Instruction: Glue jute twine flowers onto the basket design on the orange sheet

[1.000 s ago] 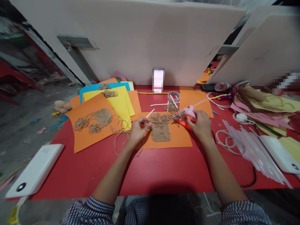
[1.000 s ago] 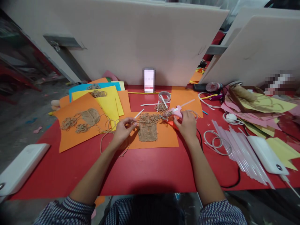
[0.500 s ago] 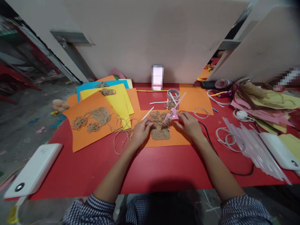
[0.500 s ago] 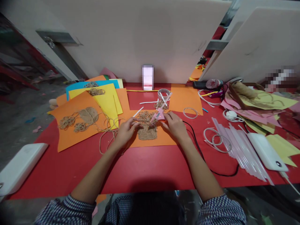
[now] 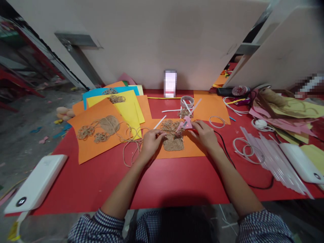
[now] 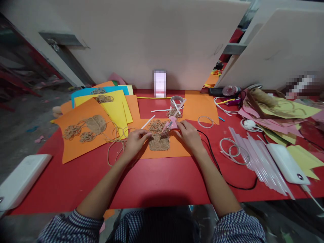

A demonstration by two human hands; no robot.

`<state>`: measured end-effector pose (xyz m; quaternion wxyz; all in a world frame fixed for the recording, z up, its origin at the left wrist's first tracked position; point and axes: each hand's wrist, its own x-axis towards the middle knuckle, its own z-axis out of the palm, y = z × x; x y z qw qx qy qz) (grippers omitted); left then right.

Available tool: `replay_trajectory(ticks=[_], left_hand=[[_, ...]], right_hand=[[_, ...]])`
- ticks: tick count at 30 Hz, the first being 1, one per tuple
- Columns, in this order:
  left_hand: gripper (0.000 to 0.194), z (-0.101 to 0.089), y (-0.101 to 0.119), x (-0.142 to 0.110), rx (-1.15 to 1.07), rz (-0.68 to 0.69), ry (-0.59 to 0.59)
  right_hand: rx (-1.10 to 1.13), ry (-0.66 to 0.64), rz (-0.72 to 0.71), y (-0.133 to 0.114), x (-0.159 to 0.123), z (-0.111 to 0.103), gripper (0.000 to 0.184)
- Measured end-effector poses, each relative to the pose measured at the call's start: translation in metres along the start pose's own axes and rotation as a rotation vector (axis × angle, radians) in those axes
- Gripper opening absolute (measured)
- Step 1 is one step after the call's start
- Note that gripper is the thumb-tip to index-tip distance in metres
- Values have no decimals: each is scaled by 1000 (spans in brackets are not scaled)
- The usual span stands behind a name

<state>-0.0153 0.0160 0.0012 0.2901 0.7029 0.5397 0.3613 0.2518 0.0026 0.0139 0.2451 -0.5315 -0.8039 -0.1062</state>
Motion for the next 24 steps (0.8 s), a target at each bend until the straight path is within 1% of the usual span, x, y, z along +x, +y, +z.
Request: replay_trajectory(ticks=[7,12,18,24], left_hand=[[35,-2,0,-1,149,22,-28],[44,-2,0,-1,256,79,-32],[36,1,-2,-2,303,80,-21],[33,1,-2,-2,322,80,-44]], right_hand=[[-14,-4,0,0,0,0,37],[-13,-21,-2,0,0,0,38],[-46,-6,-16,2,0,-1,37],[-21,-24,-10,3,0,-2,36]])
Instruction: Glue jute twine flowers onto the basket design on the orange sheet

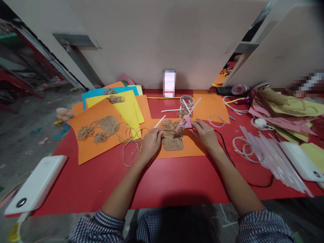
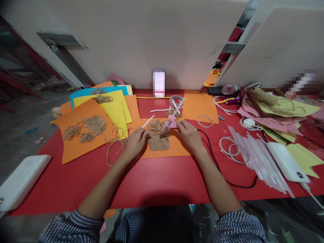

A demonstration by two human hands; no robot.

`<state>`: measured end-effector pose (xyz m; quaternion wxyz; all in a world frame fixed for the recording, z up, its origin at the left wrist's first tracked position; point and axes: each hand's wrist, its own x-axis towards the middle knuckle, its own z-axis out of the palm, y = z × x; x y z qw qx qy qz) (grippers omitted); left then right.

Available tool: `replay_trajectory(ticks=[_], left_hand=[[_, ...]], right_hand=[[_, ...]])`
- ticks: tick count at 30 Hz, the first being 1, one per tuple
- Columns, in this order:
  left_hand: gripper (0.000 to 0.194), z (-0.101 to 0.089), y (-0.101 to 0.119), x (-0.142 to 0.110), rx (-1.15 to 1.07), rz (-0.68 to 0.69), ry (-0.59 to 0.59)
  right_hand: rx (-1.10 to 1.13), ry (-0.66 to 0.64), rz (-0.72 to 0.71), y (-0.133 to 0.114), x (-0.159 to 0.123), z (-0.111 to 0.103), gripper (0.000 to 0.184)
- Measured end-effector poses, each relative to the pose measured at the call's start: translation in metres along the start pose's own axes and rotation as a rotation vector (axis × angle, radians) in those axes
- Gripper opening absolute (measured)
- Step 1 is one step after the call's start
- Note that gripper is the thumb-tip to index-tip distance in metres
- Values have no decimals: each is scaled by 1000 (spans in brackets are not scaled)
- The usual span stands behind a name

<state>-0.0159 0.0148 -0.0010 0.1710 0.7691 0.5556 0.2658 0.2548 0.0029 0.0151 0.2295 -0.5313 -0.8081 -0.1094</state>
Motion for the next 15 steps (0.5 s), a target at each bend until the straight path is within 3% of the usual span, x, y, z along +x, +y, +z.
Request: replay_trajectory(ticks=[9,15], left_hand=[[43,-1,0,1,-39,12,-9],[39,0,0,0,2,57,-69]], right_hand=[[-20,0,4,0,-1,2,34],[-26,17,10,-1,-1,3,34]])
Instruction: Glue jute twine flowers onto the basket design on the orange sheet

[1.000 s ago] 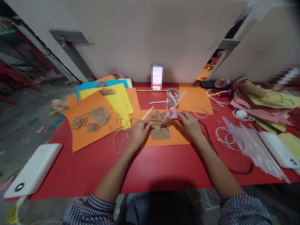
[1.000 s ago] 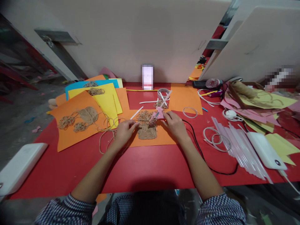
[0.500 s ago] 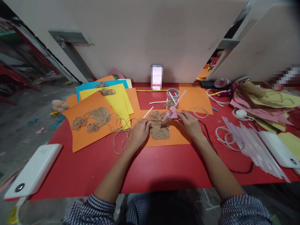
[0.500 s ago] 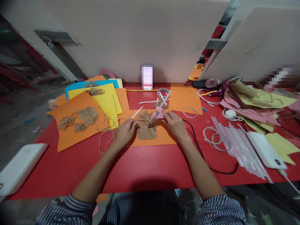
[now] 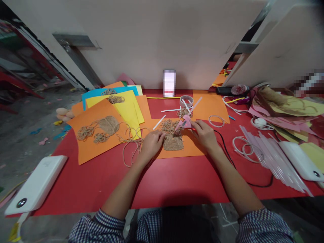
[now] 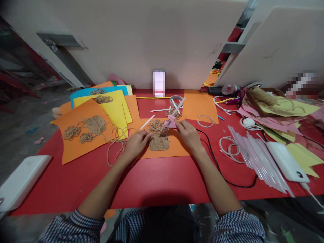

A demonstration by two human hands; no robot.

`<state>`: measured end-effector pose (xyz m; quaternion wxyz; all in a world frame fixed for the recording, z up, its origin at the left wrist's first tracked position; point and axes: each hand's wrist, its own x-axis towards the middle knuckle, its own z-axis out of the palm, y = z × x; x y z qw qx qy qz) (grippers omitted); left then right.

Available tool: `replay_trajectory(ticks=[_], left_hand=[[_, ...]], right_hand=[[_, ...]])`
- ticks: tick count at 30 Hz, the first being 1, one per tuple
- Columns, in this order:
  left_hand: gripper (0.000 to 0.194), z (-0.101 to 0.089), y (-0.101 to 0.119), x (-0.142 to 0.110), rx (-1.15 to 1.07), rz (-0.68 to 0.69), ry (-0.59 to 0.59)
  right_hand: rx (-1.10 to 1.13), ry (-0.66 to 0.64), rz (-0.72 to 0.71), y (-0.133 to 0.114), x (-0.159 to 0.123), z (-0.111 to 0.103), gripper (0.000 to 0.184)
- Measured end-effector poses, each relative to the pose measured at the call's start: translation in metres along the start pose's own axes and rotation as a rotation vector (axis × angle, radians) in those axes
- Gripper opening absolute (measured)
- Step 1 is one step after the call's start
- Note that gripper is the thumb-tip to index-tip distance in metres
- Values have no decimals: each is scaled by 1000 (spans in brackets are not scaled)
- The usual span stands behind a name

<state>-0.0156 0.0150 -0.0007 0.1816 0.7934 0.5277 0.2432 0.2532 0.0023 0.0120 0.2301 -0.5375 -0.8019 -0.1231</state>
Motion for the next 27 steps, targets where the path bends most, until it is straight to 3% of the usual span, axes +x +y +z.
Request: replay_trajectory(ticks=[8,14,21,27], left_hand=[[37,2,-2,0,73,14,-36],[39,-2,2,1,176,-4,-87],[41,-1,0,1,165,-2,-71],[39,0,-1,1,168,-3,-67]], right_hand=[[-12,43,-17,-1,1,0,30],[62,107,-20,-3,2,5,38],[50,147,9,8,-2,6,39],[85,160,26,-1,-1,8,39]])
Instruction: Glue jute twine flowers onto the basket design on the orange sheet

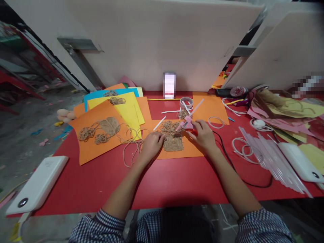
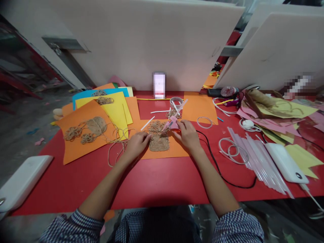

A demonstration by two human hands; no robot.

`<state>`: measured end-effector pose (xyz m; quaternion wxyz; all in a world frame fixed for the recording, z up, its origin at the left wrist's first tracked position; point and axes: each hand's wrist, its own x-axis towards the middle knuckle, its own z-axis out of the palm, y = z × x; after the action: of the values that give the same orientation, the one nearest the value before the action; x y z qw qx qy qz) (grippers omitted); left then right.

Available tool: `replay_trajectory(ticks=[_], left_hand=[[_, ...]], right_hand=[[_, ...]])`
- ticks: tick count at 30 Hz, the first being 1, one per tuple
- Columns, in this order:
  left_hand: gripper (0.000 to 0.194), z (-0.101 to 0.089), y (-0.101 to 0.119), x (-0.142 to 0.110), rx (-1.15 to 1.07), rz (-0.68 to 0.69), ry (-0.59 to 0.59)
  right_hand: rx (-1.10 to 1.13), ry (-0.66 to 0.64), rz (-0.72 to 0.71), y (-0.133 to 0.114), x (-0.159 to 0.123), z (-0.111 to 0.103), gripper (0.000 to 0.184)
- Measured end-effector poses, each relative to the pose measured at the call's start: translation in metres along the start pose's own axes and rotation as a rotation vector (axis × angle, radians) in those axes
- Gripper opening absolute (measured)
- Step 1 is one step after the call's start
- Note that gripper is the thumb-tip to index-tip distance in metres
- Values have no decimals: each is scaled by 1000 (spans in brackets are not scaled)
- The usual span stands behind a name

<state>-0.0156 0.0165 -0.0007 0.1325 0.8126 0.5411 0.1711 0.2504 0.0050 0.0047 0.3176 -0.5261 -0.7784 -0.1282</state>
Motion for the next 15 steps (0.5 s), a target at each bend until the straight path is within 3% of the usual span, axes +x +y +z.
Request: replay_trajectory(ticks=[15], left_hand=[[41,0,1,-1,8,11,18]], right_hand=[[3,68,5,-8,-4,10,35]])
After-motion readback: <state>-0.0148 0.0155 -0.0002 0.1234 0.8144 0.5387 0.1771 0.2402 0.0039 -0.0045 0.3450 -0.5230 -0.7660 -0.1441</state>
